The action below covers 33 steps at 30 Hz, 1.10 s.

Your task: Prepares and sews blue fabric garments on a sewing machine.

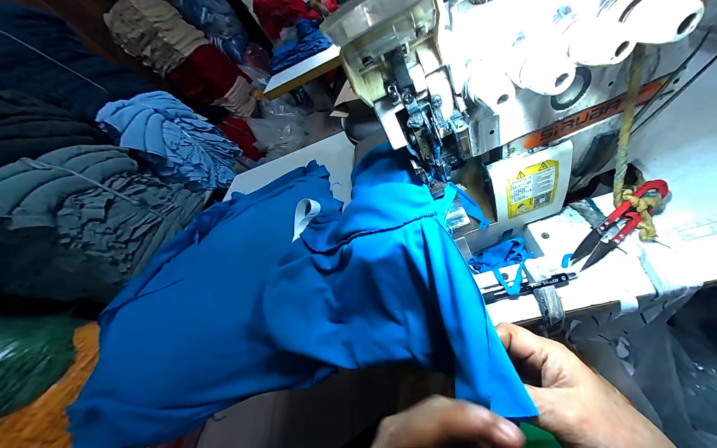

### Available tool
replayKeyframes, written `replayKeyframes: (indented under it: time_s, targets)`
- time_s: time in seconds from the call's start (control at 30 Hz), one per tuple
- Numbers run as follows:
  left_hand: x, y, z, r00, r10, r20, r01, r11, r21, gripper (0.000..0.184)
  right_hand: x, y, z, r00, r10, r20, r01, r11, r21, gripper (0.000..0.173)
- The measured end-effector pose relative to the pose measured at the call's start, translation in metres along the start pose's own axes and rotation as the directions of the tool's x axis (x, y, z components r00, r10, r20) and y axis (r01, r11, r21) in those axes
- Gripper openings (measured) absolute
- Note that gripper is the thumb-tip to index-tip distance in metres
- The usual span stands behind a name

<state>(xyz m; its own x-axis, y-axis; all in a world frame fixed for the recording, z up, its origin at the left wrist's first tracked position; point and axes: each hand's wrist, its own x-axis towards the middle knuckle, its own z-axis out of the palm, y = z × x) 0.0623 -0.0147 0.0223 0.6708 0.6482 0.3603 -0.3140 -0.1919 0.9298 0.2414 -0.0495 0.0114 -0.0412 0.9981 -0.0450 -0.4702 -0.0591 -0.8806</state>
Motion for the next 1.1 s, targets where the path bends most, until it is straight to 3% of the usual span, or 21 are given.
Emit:
replayKeyframes:
  time_s: [0.07,0.13,0.23,0.37,0.47,0.57,0.73,0.87,1.0,1.1]
  targets:
    - [0.000,-0.006,-0.001,0.981,0.048,-0.186,-0.019,0.988,0.154,0.030,0.000,0.001,0.001,1.000,-0.002,-0.014,0.001,1.000,-0.013,0.018]
    - [-0.002,-0.014,-0.002,0.958,0.057,-0.280,0.032,0.953,0.301,0.031,0.000,0.003,0.000,1.000,-0.012,-0.011,0.011,1.000,-0.029,0.017]
    - [-0.003,-0.018,0.005,0.951,-0.036,-0.307,0.142,0.933,0.330,0.044,0.000,0.007,0.001,0.998,-0.043,-0.035,0.038,0.990,-0.137,0.016]
    - [0.002,-0.017,0.012,0.939,-0.117,-0.324,0.225,0.921,0.320,0.054,0.000,0.016,0.010,0.955,-0.281,-0.092,0.204,0.854,-0.479,0.009]
    - [0.006,-0.014,0.015,0.922,-0.141,-0.362,0.245,0.933,0.262,0.036,-0.002,0.015,0.013,0.932,-0.355,-0.072,0.249,0.772,-0.585,0.008]
    - [0.008,-0.016,0.011,0.914,-0.057,-0.402,0.172,0.951,0.256,0.010,-0.003,0.016,0.010,0.936,-0.342,-0.079,0.246,0.801,-0.545,0.016]
    - [0.007,-0.011,-0.001,0.943,0.112,-0.314,0.054,0.878,0.475,0.005,-0.009,0.011,0.004,0.964,-0.243,-0.104,0.180,0.892,-0.415,0.014]
    - [0.006,0.001,-0.005,0.951,0.270,-0.149,-0.113,0.755,0.646,0.005,-0.019,-0.001,0.008,0.946,-0.314,-0.085,0.236,0.842,-0.485,0.014]
    - [0.010,0.003,-0.001,0.965,0.256,-0.048,-0.143,0.676,0.723,0.009,-0.026,-0.010,0.012,0.936,-0.342,-0.079,0.263,0.832,-0.489,0.019]
    - [0.013,-0.005,0.001,0.972,0.233,-0.041,-0.135,0.688,0.713,0.010,-0.028,-0.008,0.012,0.928,-0.357,-0.104,0.268,0.836,-0.479,0.025]
